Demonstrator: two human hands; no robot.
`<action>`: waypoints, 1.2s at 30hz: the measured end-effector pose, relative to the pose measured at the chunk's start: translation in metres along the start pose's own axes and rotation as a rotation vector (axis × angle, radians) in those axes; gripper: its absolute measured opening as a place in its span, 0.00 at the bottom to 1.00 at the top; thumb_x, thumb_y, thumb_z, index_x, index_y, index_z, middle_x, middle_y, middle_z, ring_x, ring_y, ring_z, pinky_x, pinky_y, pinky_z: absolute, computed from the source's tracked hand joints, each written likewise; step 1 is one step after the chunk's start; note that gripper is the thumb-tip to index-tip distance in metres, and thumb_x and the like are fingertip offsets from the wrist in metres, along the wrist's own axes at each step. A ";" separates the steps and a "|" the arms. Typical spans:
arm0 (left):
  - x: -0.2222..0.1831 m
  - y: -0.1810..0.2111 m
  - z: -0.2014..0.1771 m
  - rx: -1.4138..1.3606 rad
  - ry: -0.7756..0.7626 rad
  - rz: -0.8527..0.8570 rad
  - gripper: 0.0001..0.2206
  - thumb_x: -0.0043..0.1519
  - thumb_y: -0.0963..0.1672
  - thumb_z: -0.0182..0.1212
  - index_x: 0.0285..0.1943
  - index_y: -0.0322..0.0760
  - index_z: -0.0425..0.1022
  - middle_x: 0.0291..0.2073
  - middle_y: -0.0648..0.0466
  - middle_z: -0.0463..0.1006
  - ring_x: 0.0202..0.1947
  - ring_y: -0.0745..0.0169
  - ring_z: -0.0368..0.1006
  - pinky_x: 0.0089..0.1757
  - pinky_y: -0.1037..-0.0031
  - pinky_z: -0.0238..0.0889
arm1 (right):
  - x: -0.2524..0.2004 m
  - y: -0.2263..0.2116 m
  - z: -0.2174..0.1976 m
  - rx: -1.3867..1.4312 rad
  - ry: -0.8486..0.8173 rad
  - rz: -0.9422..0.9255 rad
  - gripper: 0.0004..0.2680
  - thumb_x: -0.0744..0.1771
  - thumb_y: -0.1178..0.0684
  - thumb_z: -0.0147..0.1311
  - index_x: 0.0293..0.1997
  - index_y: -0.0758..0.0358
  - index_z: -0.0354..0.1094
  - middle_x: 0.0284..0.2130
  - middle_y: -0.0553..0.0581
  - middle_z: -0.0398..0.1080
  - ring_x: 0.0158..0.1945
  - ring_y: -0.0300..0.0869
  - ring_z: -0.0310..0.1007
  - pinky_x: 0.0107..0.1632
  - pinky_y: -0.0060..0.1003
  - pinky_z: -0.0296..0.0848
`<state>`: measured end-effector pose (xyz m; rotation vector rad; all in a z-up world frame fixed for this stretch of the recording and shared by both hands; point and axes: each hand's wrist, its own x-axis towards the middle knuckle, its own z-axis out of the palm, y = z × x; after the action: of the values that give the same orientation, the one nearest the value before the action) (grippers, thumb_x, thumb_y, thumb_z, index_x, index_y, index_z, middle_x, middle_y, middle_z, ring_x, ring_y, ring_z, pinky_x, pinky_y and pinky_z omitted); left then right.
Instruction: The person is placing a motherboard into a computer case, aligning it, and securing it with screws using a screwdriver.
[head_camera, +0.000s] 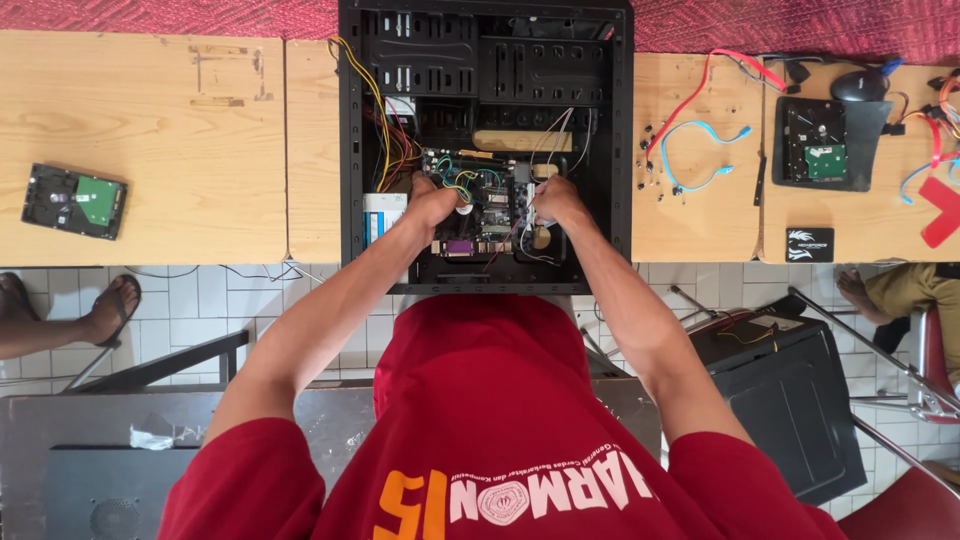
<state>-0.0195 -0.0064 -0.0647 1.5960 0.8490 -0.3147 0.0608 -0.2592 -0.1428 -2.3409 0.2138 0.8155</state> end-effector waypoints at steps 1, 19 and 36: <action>-0.001 -0.002 0.000 0.001 0.000 -0.001 0.35 0.40 0.39 0.71 0.59 0.22 0.66 0.51 0.34 0.78 0.59 0.33 0.72 0.55 0.46 0.66 | -0.003 -0.001 0.000 0.000 0.000 0.001 0.11 0.64 0.60 0.51 0.48 0.72 0.75 0.34 0.75 0.76 0.30 0.56 0.80 0.32 0.45 0.84; -0.017 -0.003 -0.003 -0.058 -0.090 0.073 0.44 0.44 0.34 0.67 0.72 0.24 0.48 0.55 0.32 0.73 0.62 0.30 0.69 0.57 0.47 0.65 | -0.033 -0.024 -0.026 -0.383 -0.209 0.110 0.15 0.66 0.52 0.45 0.46 0.74 0.76 0.37 0.68 0.79 0.44 0.55 0.80 0.44 0.50 0.81; -0.047 0.027 0.015 0.412 -0.093 -0.135 0.43 0.58 0.44 0.61 0.77 0.15 0.41 0.65 0.29 0.68 0.67 0.35 0.65 0.64 0.57 0.63 | -0.028 -0.021 -0.018 -0.203 -0.313 0.198 0.17 0.68 0.54 0.45 0.48 0.90 0.68 0.37 0.83 0.73 0.35 0.63 0.79 0.34 0.53 0.84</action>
<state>-0.0302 -0.0365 -0.0180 1.8887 0.8590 -0.6910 0.0547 -0.2562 -0.1038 -2.3608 0.2391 1.3425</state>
